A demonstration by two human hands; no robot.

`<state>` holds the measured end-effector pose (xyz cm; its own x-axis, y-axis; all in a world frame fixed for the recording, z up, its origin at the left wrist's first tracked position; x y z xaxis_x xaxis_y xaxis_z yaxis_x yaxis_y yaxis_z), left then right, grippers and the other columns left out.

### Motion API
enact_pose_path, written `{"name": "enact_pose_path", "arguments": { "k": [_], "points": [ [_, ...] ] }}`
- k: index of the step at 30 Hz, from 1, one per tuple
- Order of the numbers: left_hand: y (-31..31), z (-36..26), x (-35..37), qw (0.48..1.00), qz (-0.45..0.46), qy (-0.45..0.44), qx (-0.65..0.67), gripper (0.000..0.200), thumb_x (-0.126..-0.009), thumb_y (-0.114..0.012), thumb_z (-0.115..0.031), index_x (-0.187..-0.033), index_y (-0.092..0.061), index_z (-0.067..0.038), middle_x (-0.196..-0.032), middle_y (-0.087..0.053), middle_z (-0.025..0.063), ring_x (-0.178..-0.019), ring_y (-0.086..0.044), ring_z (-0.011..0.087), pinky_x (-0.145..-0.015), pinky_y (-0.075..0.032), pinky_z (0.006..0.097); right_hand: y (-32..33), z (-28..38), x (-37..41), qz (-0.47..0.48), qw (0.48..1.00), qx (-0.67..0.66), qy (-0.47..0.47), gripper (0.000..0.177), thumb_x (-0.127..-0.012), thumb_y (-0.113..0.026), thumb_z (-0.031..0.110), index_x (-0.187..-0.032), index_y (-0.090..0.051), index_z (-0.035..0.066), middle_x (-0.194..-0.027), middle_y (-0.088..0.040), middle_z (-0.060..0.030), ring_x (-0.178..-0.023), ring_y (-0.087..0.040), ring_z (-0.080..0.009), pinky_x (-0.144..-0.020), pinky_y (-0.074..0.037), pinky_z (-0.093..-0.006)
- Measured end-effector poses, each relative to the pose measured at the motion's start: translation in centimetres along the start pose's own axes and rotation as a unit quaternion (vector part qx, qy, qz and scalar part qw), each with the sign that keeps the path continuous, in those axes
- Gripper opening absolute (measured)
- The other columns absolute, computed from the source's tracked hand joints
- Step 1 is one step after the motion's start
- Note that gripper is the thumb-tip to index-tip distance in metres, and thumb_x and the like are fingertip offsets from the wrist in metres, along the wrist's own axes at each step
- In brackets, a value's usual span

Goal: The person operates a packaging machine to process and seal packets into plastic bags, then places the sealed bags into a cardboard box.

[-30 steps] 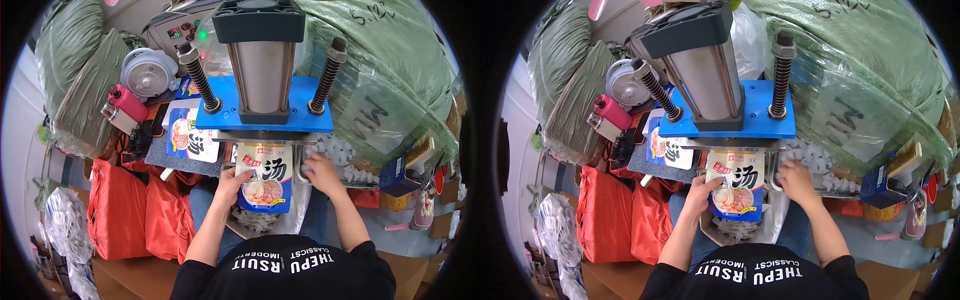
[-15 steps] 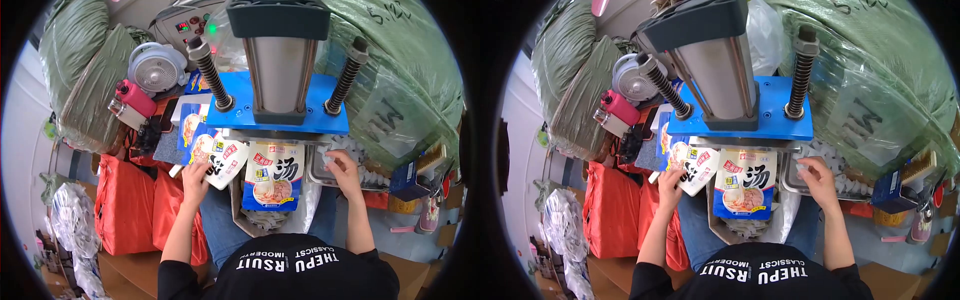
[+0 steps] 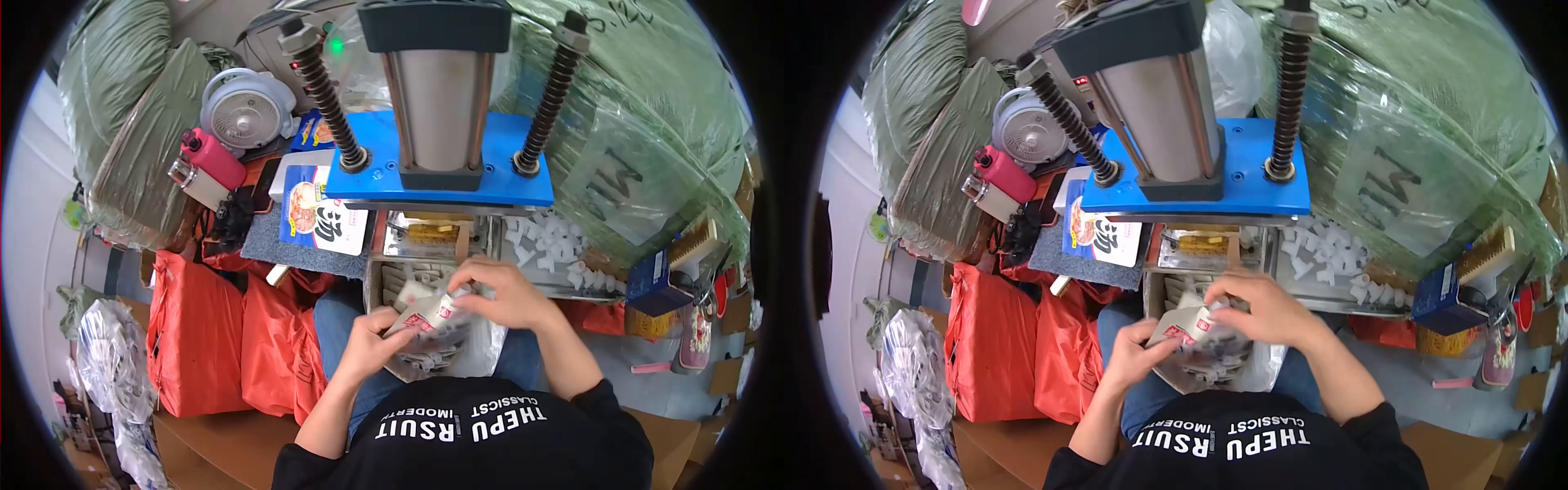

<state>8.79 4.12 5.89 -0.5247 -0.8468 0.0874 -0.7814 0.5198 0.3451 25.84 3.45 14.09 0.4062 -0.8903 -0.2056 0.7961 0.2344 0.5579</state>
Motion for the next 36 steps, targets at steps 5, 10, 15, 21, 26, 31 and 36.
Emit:
{"name": "enact_pose_path", "arguments": {
  "k": [5,10,15,21,26,31,36],
  "points": [
    [-3.3,4.3,0.5,0.961,0.025,0.160,0.226,0.015,-0.081,-0.070,-0.010,-0.090,-0.069,0.002,-0.088,-0.069,0.0055,-0.074,-0.061,0.0105,-0.067,-0.048,0.0257,-2.3,-5.9,3.6,-0.109,0.933,-0.279,-0.197,0.027,-0.084,-0.063,0.005,-0.111,-0.060,0.004,-0.095,-0.061,-0.0008,-0.085,-0.056,-0.0076,-0.074,-0.046,-0.0234],
    [-1.4,5.5,-6.0,0.921,-0.070,0.157,0.350,0.020,-0.083,-0.069,-0.011,-0.094,-0.067,0.006,-0.092,-0.068,0.0095,-0.075,-0.064,0.0136,-0.068,-0.052,0.0280,4.9,-7.1,5.9,-0.212,0.938,-0.140,-0.235,0.024,-0.085,-0.060,0.005,-0.109,-0.062,0.003,-0.102,-0.059,-0.0034,-0.083,-0.055,-0.0080,-0.070,-0.047,-0.0234],
    [-1.8,6.9,-8.6,0.910,-0.095,0.154,0.374,0.022,-0.083,-0.070,-0.014,-0.095,-0.067,0.005,-0.087,-0.068,0.0090,-0.077,-0.064,0.0141,-0.068,-0.052,0.0301,7.6,-6.8,6.5,-0.241,0.939,0.141,-0.201,0.029,-0.079,-0.062,0.004,-0.109,-0.063,0.004,-0.108,-0.059,-0.0133,-0.083,-0.061,-0.0247,-0.071,-0.049,-0.0311],
    [2.9,4.2,-8.6,0.989,-0.048,0.110,0.086,0.031,-0.081,-0.071,-0.022,-0.099,-0.066,0.003,-0.092,-0.069,0.0107,-0.078,-0.065,0.0200,-0.071,-0.051,0.0328,6.5,-14.5,7.5,-0.197,0.928,0.223,-0.227,0.031,-0.083,-0.057,0.001,-0.114,-0.061,0.004,-0.113,-0.056,-0.0137,-0.098,-0.057,-0.0272,-0.079,-0.047,-0.0308],
    [15.0,-0.8,-3.6,0.827,-0.435,-0.172,-0.312,0.050,-0.071,-0.075,-0.030,-0.115,-0.061,-0.012,-0.120,-0.058,0.0149,-0.115,-0.052,0.0323,-0.095,-0.040,0.0463,7.5,-13.7,7.4,-0.244,0.948,0.158,-0.129,0.032,-0.086,-0.056,0.002,-0.118,-0.057,0.001,-0.114,-0.055,-0.0099,-0.093,-0.057,-0.0209,-0.075,-0.044,-0.0271],
    [11.5,3.7,-1.5,0.881,-0.222,-0.156,-0.387,0.043,-0.071,-0.072,-0.020,-0.113,-0.063,-0.013,-0.122,-0.057,0.0101,-0.115,-0.052,0.0285,-0.099,-0.037,0.0440,7.8,-15.9,9.3,-0.276,0.943,0.058,-0.178,0.030,-0.088,-0.054,0.003,-0.118,-0.057,0.000,-0.110,-0.056,-0.0088,-0.088,-0.058,-0.0164,-0.074,-0.045,-0.0254],
    [12.9,4.1,-4.0,0.918,-0.234,-0.174,-0.268,0.019,-0.074,-0.069,-0.008,-0.093,-0.069,-0.006,-0.098,-0.066,0.0119,-0.092,-0.060,0.0303,-0.079,-0.046,0.0385,5.8,-15.7,9.5,-0.354,0.888,-0.191,-0.222,0.023,-0.090,-0.052,0.004,-0.113,-0.057,0.002,-0.091,-0.059,-0.0074,-0.078,-0.064,-0.0175,-0.069,-0.053,-0.0295]
  ]
}}
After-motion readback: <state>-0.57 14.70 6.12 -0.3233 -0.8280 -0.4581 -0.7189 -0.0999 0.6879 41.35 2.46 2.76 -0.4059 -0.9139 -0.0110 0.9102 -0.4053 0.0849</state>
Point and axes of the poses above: each hand's wrist, its own x-axis away from the middle knuckle, its own y-axis out of the back of the hand, z = x × y, the point moved 10 cm from there along -x, towards the middle knuckle
